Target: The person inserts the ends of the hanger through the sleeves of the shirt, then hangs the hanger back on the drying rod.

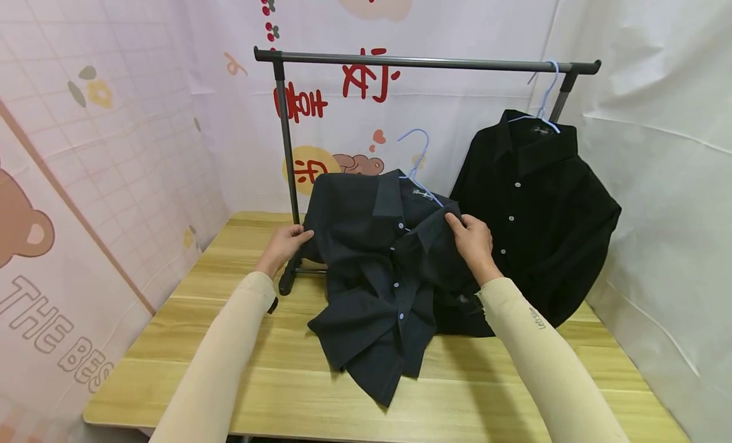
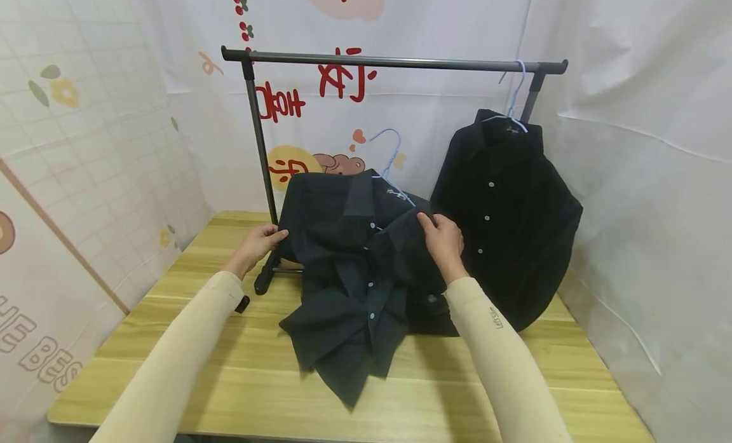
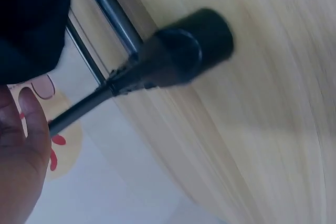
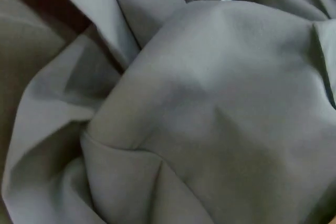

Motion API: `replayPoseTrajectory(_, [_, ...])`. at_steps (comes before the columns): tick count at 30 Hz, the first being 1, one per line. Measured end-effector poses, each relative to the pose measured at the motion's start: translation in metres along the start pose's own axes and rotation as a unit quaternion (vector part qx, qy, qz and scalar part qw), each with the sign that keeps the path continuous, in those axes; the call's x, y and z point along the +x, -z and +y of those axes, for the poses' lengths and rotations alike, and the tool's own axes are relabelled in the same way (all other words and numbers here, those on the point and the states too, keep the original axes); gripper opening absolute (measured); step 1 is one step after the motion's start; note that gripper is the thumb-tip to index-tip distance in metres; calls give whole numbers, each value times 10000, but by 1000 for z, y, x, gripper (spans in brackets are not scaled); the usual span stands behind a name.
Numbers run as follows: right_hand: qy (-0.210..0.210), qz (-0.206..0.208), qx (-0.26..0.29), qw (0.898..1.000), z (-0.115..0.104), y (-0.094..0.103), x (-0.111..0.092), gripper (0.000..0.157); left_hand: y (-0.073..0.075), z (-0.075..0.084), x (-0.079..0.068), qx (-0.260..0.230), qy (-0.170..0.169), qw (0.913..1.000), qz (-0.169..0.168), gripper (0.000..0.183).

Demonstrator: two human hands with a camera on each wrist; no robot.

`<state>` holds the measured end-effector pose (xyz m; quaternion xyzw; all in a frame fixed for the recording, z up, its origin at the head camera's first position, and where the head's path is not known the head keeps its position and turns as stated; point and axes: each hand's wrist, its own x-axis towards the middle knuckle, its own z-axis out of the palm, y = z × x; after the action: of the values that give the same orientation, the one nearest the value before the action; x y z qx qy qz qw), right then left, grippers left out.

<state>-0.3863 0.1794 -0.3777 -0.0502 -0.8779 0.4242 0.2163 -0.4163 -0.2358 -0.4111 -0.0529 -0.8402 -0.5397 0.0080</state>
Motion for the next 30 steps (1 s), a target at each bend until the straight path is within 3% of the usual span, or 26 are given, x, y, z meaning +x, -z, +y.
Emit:
replayPoseTrajectory(5, [-369,227,-132,9990,1,6,4,56,-5,4,2,-149,-265,9995,61,32])
replayPoseTrajectory(11, [-635,352,-223,9971,2,9,5,55,-10,22,2,-964,-507,9936,295,35])
replayPoseTrajectory(15, [-681,332,-229,9969,1,7,2,55,-19,32,-6,-1028,-454,9935,-155,34])
replayPoseTrajectory(18, [-675,291,-246,9970,0,4,1,54,-30,26,-12,-508,-281,9948,-832,49])
replayPoseTrajectory(22, [-707,249,-290,9968,0,4,-1,53,-52,12,-28,277,-7,9841,-1753,86])
replayPoseTrajectory(25, [-811,113,-245,9963,-1,4,-2,52,-72,7,-48,894,-51,9705,-2239,111])
replayPoseTrajectory(27, [-874,-9,-133,9961,-2,5,-2,50,-88,4,-63,1433,-179,9605,-2379,121])
replayPoseTrajectory(30, [-902,-213,107,9956,-4,6,-2,46,-108,1,-82,2401,-552,9340,-2589,124])
